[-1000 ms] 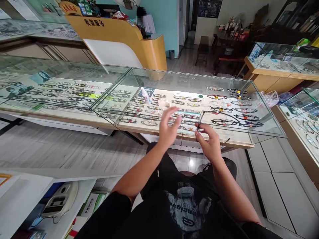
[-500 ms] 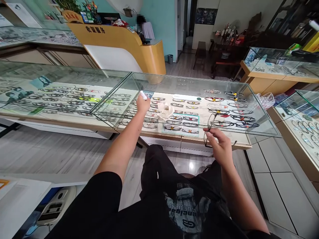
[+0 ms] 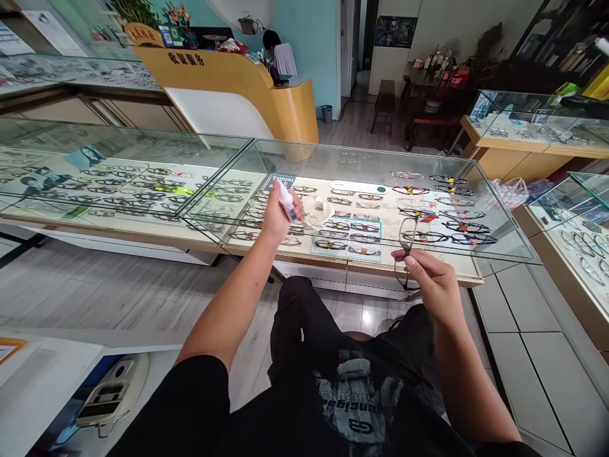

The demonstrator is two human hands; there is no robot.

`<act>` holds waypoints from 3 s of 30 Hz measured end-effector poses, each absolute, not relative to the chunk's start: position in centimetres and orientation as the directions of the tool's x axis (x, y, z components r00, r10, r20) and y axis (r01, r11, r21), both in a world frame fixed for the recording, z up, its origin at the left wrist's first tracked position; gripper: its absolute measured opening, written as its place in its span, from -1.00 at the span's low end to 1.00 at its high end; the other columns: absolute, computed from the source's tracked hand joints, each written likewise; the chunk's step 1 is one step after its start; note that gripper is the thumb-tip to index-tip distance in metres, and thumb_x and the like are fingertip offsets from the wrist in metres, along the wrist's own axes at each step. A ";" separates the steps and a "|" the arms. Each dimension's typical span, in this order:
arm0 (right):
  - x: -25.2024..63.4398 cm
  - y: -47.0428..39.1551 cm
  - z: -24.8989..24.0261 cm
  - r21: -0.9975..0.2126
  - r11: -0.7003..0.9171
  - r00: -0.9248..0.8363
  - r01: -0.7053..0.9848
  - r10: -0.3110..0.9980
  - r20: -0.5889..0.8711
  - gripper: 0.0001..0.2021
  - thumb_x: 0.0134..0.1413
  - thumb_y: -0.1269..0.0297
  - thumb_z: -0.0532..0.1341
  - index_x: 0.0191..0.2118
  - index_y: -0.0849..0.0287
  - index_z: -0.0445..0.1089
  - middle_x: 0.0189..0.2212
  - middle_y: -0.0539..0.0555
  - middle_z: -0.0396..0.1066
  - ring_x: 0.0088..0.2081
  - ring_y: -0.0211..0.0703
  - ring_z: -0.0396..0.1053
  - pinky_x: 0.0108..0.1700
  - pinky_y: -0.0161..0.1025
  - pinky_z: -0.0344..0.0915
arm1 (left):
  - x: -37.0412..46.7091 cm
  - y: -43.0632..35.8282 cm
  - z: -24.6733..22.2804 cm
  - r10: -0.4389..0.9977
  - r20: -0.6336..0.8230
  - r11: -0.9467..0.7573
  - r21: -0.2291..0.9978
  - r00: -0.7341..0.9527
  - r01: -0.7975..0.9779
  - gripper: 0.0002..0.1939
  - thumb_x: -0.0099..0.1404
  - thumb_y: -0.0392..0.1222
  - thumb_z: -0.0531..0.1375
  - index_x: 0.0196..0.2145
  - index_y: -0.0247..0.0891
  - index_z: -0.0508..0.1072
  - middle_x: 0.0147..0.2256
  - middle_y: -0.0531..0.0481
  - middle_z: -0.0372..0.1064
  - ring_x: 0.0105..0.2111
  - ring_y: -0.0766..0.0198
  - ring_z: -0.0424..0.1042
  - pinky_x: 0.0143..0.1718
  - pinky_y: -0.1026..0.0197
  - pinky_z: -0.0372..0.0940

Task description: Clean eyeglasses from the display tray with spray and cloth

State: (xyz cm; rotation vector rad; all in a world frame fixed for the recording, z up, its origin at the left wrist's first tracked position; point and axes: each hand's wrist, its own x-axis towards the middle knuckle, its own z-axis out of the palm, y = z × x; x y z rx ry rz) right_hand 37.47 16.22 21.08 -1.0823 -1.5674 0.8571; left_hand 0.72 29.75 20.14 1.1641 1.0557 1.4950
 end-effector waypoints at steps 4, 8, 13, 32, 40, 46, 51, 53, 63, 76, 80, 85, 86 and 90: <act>36.5 15.4 22.4 -0.958 0.257 -0.184 0.125 0.955 0.232 -0.75 0.38 0.02 0.32 -0.11 0.00 0.72 -0.13 0.09 0.69 -0.12 -0.02 0.55 -0.04 -0.10 0.46 | 5.5 24.7 23.0 0.973 0.069 0.002 0.952 0.220 -0.307 -0.11 0.18 0.79 -0.28 -0.68 -0.12 0.05 -0.75 0.10 -0.14 -0.74 0.34 -0.02 -0.63 0.16 0.13; 35.0 15.1 22.4 -0.991 0.136 -0.273 0.006 0.953 0.130 -0.71 0.36 -0.02 0.33 -0.12 0.04 0.73 -0.16 0.11 0.68 -0.20 -0.05 0.52 -0.16 -0.15 0.45 | 9.2 22.3 22.7 0.925 0.047 0.065 0.958 0.378 -0.279 -0.10 0.16 0.80 -0.37 -0.72 -0.09 0.01 -0.79 0.11 -0.22 -0.77 0.35 -0.11 -0.66 0.14 0.03; 33.7 15.2 20.4 -0.987 -0.049 -0.311 -0.155 0.951 0.002 -0.68 0.32 -0.06 0.35 -0.11 0.06 0.73 -0.15 0.14 0.67 -0.16 -0.03 0.56 -0.26 -0.20 0.43 | 12.5 21.9 19.7 0.931 0.088 -0.094 0.996 0.356 0.001 -0.19 0.30 0.61 -0.05 -0.71 -0.16 0.21 -0.74 0.05 0.00 -0.69 0.33 0.04 -0.60 0.16 -0.04; 33.6 16.1 17.8 -0.912 -0.100 -0.142 -0.398 0.989 -0.046 -0.69 0.26 -0.06 0.39 -0.10 0.04 0.69 -0.11 0.12 0.66 -0.15 -0.07 0.57 -0.18 -0.20 0.45 | 14.1 18.9 19.4 0.881 -0.002 -0.249 0.848 0.473 0.467 -0.33 0.41 0.35 0.04 -0.63 -0.21 0.09 -0.63 0.07 -0.02 -0.54 0.32 0.02 -0.42 0.12 -0.09; 33.0 15.9 18.3 -0.886 -0.147 -0.148 -0.441 0.985 -0.090 -0.69 0.25 -0.06 0.40 -0.10 0.06 0.67 -0.09 0.13 0.66 -0.14 -0.07 0.57 -0.07 -0.15 0.49 | 13.4 19.1 18.3 0.921 0.196 -0.333 0.845 0.337 0.419 -0.37 0.42 0.39 0.03 -0.55 -0.18 0.19 -0.59 0.07 0.09 -0.52 0.26 0.10 -0.42 0.11 -0.02; 33.4 15.6 19.6 -0.834 -0.235 -0.206 -0.498 0.967 -0.150 -0.70 0.22 -0.03 0.41 -0.10 0.08 0.66 -0.08 0.15 0.65 -0.19 -0.12 0.55 -0.23 -0.25 0.46 | 11.7 22.1 16.1 0.744 0.659 -0.541 0.495 0.112 0.680 -0.50 0.30 0.38 0.23 -0.37 -0.14 0.39 -0.36 -0.11 0.40 -0.25 0.02 0.33 -0.14 -0.02 0.23; 32.5 14.9 19.7 -0.805 -0.310 -0.286 -0.505 0.941 -0.183 -0.67 0.20 -0.05 0.43 -0.12 0.10 0.65 -0.13 0.16 0.66 -0.25 -0.13 0.54 -0.34 -0.28 0.41 | 12.2 23.6 14.3 0.604 0.786 -0.546 0.283 0.135 0.789 -0.44 0.22 0.45 0.31 -0.33 -0.15 0.46 -0.32 -0.17 0.44 -0.20 -0.06 0.34 -0.12 -0.09 0.20; 32.0 14.6 19.4 -0.793 -0.338 -0.317 -0.507 0.929 -0.192 -0.66 0.20 -0.06 0.42 -0.10 0.10 0.64 -0.12 0.16 0.66 -0.27 -0.14 0.53 -0.35 -0.28 0.39 | 12.7 23.5 14.0 0.592 0.790 -0.558 0.260 0.159 0.788 -0.37 0.23 0.53 0.25 -0.31 -0.15 0.47 -0.29 -0.20 0.46 -0.20 -0.07 0.34 -0.11 -0.11 0.18; 31.1 14.2 18.3 -0.766 -0.376 -0.374 -0.521 0.908 -0.191 -0.67 0.22 -0.07 0.41 -0.12 0.09 0.63 -0.17 0.15 0.65 -0.32 -0.16 0.51 -0.38 -0.28 0.37 | 13.3 23.6 12.4 0.581 0.812 -0.557 0.346 0.056 0.755 -0.11 0.17 0.71 0.13 -0.03 -0.20 0.42 -0.19 -0.24 0.45 -0.16 -0.08 0.41 -0.03 -0.13 0.24; 30.9 15.5 18.6 -0.806 -0.201 -0.067 -0.556 0.978 -0.198 -0.66 0.17 -0.06 0.42 -0.11 0.07 0.67 -0.24 0.08 0.60 -0.25 -0.10 0.48 -0.20 -0.20 0.46 | 13.6 21.2 11.8 0.553 0.832 -0.609 0.370 0.043 0.701 -0.12 -0.05 0.57 0.40 -0.04 -0.12 0.30 -0.24 -0.13 0.40 -0.16 -0.05 0.42 -0.04 -0.18 0.33; 30.5 15.7 18.3 -0.818 -0.228 -0.087 -0.528 0.973 -0.215 -0.64 0.20 -0.09 0.38 -0.08 0.06 0.65 -0.14 0.08 0.60 -0.19 -0.07 0.48 -0.25 -0.20 0.45 | 14.0 20.6 12.0 0.496 0.864 -0.671 0.319 0.086 0.670 -0.11 -0.01 0.57 0.39 0.01 -0.11 0.28 -0.25 -0.12 0.40 -0.17 -0.04 0.43 -0.05 -0.17 0.34; 30.5 15.7 18.1 -0.834 -0.225 -0.108 -0.504 0.974 -0.198 -0.62 0.22 -0.14 0.36 -0.06 0.04 0.63 -0.11 0.08 0.60 -0.17 -0.06 0.52 -0.24 -0.20 0.47 | 13.8 20.6 12.0 0.608 0.787 -0.617 0.384 0.106 0.687 -0.14 -0.04 0.60 0.38 -0.07 -0.10 0.29 -0.27 -0.09 0.37 -0.19 -0.04 0.42 -0.03 -0.18 0.33; 30.6 15.7 18.1 -0.833 -0.225 -0.112 -0.505 0.974 -0.195 -0.61 0.22 -0.15 0.36 -0.05 0.03 0.63 -0.11 0.08 0.61 -0.16 -0.05 0.52 -0.23 -0.19 0.49 | 13.6 20.7 12.0 0.619 0.778 -0.613 0.390 0.110 0.687 -0.13 -0.04 0.59 0.39 -0.07 -0.10 0.28 -0.26 -0.10 0.37 -0.18 -0.04 0.42 -0.03 -0.18 0.33; 30.9 15.7 18.3 -0.809 -0.236 -0.115 -0.539 0.972 -0.206 -0.62 0.19 -0.13 0.39 -0.05 0.03 0.64 -0.05 0.10 0.63 -0.13 -0.03 0.54 -0.16 -0.15 0.52 | 11.0 21.4 12.9 0.629 0.773 -0.585 0.406 0.078 0.702 -0.19 0.06 0.50 0.40 -0.03 -0.12 0.25 -0.16 -0.17 0.37 -0.10 -0.06 0.42 0.02 -0.21 0.36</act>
